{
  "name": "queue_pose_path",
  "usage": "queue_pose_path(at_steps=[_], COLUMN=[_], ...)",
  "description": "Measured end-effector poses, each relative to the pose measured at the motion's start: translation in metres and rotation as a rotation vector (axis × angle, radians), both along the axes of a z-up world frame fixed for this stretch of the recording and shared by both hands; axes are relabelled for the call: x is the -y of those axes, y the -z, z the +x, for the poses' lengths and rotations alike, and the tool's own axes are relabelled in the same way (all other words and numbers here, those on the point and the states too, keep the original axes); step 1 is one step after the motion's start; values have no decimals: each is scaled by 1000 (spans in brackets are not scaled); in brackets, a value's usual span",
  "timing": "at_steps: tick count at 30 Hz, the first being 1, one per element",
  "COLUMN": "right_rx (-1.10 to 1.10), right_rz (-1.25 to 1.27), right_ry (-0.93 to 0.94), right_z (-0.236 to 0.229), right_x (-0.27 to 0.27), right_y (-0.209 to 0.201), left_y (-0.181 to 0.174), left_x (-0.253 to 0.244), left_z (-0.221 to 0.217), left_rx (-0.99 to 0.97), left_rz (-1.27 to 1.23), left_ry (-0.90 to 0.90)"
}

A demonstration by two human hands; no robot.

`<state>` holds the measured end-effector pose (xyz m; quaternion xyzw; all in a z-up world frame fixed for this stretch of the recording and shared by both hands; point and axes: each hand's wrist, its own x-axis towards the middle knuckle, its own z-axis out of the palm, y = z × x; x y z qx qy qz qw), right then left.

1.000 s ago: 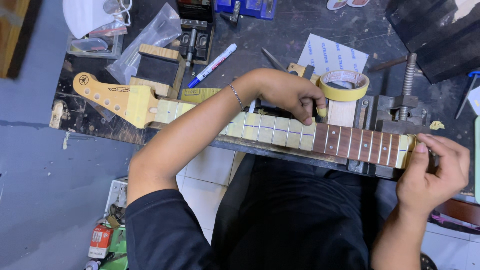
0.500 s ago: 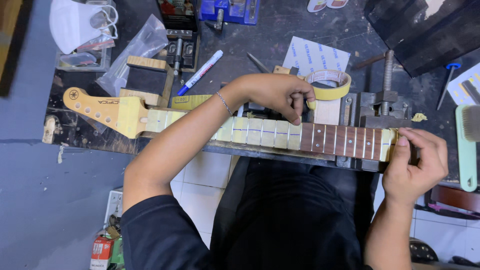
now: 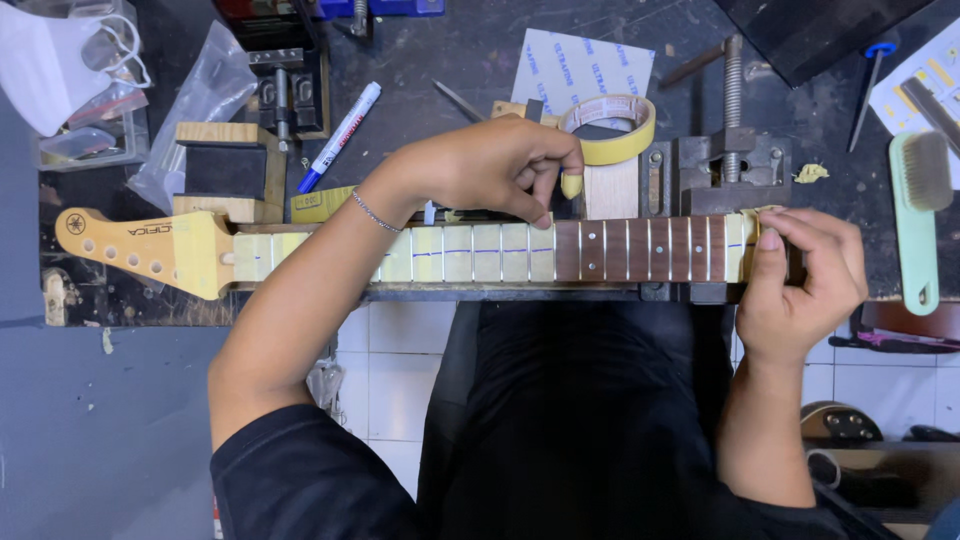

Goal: The person applies strips of yellow masking tape across the fretboard of a guitar neck clamped in a vise. They smooth the tape with fingers and use a metal file to press the tape edges into the fret slots. The person repeats this process for several frets along the neck.

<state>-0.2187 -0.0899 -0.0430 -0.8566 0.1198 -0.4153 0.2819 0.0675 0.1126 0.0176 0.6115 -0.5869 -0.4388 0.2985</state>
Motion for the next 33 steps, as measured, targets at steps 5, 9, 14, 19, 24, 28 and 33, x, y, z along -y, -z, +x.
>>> queue_pose_path(at_steps=[5, 9, 14, 19, 24, 28, 33], right_rx=[-21, -28, -7, -35, -203, -475, -280], right_rz=[2, -11, -24, -1, 131, 222, 167], right_ry=[13, -1, 15, -11, -168, -478, -736], right_z=[1, 3, 4, -6, -16, 7, 20], right_x=[-2, -3, -3, -12, -50, -88, -106], right_y=[-7, -7, -6, -17, -43, -21, 11], left_y=[-16, -20, -37, -59, -71, -62, -56], left_x=[-5, -10, -20, -41, -63, -73, -75], left_z=[-6, -12, -35, -71, -110, -135, -143], left_rx=[16, 56, 261, 462, 716, 809, 808], left_rz=[-41, -134, -215, -277, -441, -418, -372], left_ry=[-5, 5, 13, 13, -49, -65, -82])
